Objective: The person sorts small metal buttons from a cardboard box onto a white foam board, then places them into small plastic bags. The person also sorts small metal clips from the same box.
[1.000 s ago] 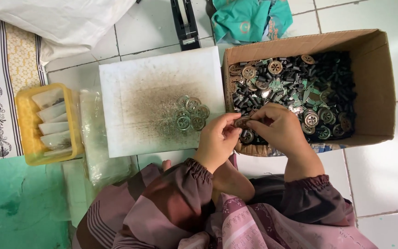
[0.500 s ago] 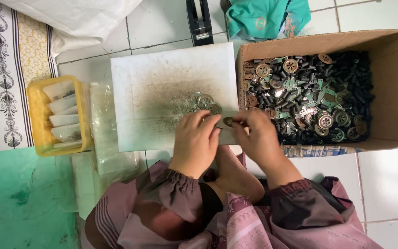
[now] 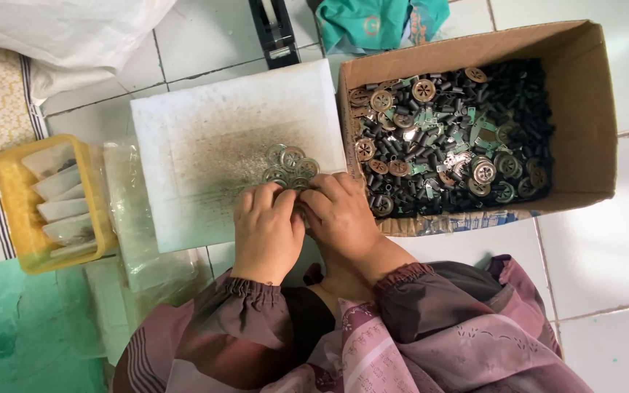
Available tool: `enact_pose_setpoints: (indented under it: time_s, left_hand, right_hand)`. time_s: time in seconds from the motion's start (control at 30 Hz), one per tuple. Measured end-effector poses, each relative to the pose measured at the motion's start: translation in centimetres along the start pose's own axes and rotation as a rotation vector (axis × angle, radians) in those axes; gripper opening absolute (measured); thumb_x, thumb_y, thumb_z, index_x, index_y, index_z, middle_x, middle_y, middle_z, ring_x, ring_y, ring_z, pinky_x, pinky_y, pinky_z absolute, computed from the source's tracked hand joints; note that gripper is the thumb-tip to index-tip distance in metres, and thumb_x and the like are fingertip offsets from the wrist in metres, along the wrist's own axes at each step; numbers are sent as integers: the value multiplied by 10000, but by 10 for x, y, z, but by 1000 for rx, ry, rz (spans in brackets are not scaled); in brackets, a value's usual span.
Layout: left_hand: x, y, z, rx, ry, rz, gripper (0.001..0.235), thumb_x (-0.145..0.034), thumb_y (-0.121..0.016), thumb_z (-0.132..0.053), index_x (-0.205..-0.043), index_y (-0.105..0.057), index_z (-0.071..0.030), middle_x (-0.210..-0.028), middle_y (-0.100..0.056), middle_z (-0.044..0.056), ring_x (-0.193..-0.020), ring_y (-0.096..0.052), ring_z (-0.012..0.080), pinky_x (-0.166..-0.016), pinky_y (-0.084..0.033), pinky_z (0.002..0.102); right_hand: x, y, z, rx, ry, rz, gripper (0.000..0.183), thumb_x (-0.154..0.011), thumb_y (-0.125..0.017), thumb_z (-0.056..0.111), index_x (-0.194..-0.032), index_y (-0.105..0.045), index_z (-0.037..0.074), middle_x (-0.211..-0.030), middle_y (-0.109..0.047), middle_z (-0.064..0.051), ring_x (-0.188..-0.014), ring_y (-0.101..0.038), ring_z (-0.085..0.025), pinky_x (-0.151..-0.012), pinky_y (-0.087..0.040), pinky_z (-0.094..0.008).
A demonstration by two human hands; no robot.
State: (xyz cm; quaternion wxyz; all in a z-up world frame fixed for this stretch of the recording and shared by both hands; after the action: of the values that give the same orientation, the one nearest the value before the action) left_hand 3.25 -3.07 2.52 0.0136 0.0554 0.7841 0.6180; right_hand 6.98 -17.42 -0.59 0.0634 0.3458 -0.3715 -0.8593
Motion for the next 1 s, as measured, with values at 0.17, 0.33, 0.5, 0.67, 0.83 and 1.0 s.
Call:
enact_pose_setpoints:
  time_s: [0.17, 0.33, 0.5, 0.67, 0.83, 1.0]
  left_hand:
    - [-13, -9, -34, 55, -101, -118, 343, -863, -692, -201, -1192, -673, -105, -1207, -557, 136, -1180, -533, 368, -954, -469, 498]
    - [-16, -33, -106, 203, -328, -195, 330, -899, -692, -238, -1215, -680, -143, -1214, -586, 128, -1163, -566, 386, -899, -487, 504]
    - [-4, -57, -169, 280, -533, 51, 405, -939, -708, -250, -1283, -629, -51, -1269, -585, 211, -1296, -545, 432, -1062, -474, 543]
    - [-14, -93, -178, 212, -495, 154, 450, -1018, -621, -353, -1352, -578, -54, -1249, -588, 195, -1300, -558, 409, -1068, -462, 533]
    - [-19, -105, -162, 202, -425, 351, 570, -1063, -494, -439, -1488, -451, -61, -1277, -575, 218, -1296, -563, 414, -1059, -464, 543]
    - [-17, -92, -161, 267, -440, 356, 568, -1073, -474, -440, -1492, -440, -58, -1326, -562, 225, -1335, -544, 413, -1091, -468, 529]
  right_hand:
    - [-11, 33, -44, -76, -61, 142, 113, -845, -751, 108, -951, -739, 69, -928, -671, -133, -823, -656, -361, -740, -558, -456]
    - [29, 119, -162, 249, -187, 291, 205, -826, -800, 159, -1020, -786, 95, -938, -727, -123, -885, -718, -355, -766, -582, -449]
    - [108, 159, -263, 534, -949, 660, 382, -914, -693, 305, -1288, -752, 252, -1227, -686, -100, -1141, -662, -376, -809, -624, -513]
    - [97, 153, -254, 537, -977, 741, 523, -868, -748, 299, -1384, -691, 236, -1283, -673, -152, -1165, -665, -393, -844, -627, -525]
    - [78, 149, -237, 564, -974, 883, 578, -880, -723, 296, -1417, -642, 99, -1305, -651, -207, -1236, -615, -418, -894, -597, -547]
    - [71, 150, -222, 522, -977, 825, 477, -895, -661, 177, -1348, -678, 26, -1178, -706, -206, -1130, -674, -411, -848, -608, -542]
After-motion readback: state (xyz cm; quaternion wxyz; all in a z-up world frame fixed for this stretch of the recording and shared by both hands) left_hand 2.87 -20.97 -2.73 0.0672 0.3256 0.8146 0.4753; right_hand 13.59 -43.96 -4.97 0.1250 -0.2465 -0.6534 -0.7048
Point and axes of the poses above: each hand's wrist, its own x-axis away from the middle knuckle, its own y-axis out of the back of the hand, z = x × y, the point moved 3 cm from there along -x, towards the middle knuckle
